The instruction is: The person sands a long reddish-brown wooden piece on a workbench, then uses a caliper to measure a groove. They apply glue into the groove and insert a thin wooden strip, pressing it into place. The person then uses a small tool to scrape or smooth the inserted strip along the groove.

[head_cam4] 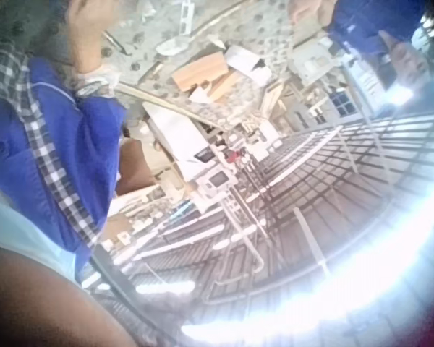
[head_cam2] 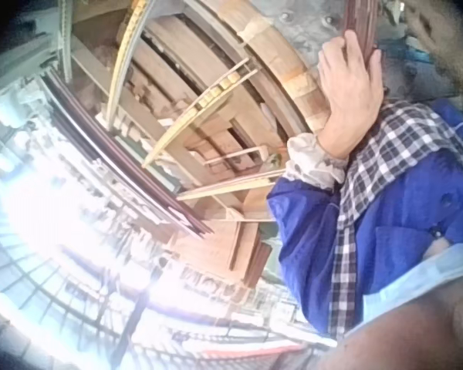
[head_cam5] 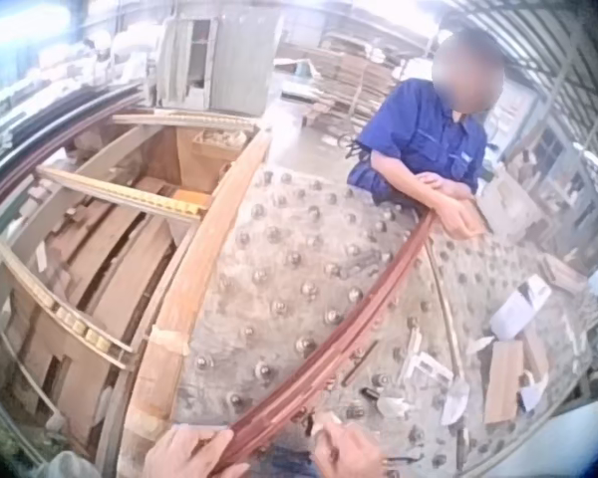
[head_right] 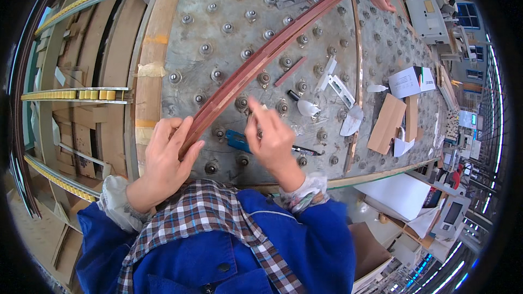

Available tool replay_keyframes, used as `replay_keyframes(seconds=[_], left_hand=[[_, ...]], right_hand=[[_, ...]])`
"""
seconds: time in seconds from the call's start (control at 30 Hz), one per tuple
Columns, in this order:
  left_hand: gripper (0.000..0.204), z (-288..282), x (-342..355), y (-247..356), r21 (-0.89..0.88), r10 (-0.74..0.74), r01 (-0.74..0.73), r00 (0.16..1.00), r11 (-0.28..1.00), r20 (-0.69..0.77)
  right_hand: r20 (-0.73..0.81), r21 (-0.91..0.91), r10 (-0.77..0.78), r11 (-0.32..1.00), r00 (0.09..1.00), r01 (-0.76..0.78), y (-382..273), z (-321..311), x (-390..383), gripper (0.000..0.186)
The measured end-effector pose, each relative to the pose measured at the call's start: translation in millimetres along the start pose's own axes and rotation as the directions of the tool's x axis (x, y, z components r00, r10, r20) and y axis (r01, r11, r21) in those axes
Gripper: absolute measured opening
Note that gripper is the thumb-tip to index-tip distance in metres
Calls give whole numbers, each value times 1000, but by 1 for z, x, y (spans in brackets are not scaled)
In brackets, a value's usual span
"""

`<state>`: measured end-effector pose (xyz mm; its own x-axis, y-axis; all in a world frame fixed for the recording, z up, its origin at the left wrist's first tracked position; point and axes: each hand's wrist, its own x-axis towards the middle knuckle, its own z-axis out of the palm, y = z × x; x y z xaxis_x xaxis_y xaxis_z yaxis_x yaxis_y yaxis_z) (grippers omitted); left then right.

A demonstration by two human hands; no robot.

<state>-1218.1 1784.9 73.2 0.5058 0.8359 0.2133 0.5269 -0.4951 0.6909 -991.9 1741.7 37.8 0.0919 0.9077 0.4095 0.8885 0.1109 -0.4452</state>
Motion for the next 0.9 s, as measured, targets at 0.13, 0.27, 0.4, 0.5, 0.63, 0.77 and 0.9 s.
replay_keyframes(seconds=[0.13,0.27,0.4,0.5,0.63,0.77,0.9], left_hand=[[66,0,8,-5,-202,-96,104,994,974,45],[72,8,32,-9,-389,-66,62,998,919,2],[61,13,32,-12,-453,-114,102,993,886,0],[53,10,30,-10,-384,-121,107,993,917,-12],[50,7,31,-4,-354,-176,168,984,920,8],[49,11,32,-6,-342,-96,70,994,937,-60],[44,10,33,-6,-351,-94,70,994,934,-53]], right_hand=[[-10,80,22,997,1000,-21,6,21,-64,35],[65,-109,136,986,989,-128,10,15,-80,36],[54,-112,195,976,979,-189,18,15,-88,35],[41,-104,233,968,972,-227,23,18,-96,35],[38,-98,254,963,966,-250,26,18,-99,37],[52,-88,275,959,960,-269,27,16,-96,35],[127,-54,351,937,928,-347,29,17,-100,42]])
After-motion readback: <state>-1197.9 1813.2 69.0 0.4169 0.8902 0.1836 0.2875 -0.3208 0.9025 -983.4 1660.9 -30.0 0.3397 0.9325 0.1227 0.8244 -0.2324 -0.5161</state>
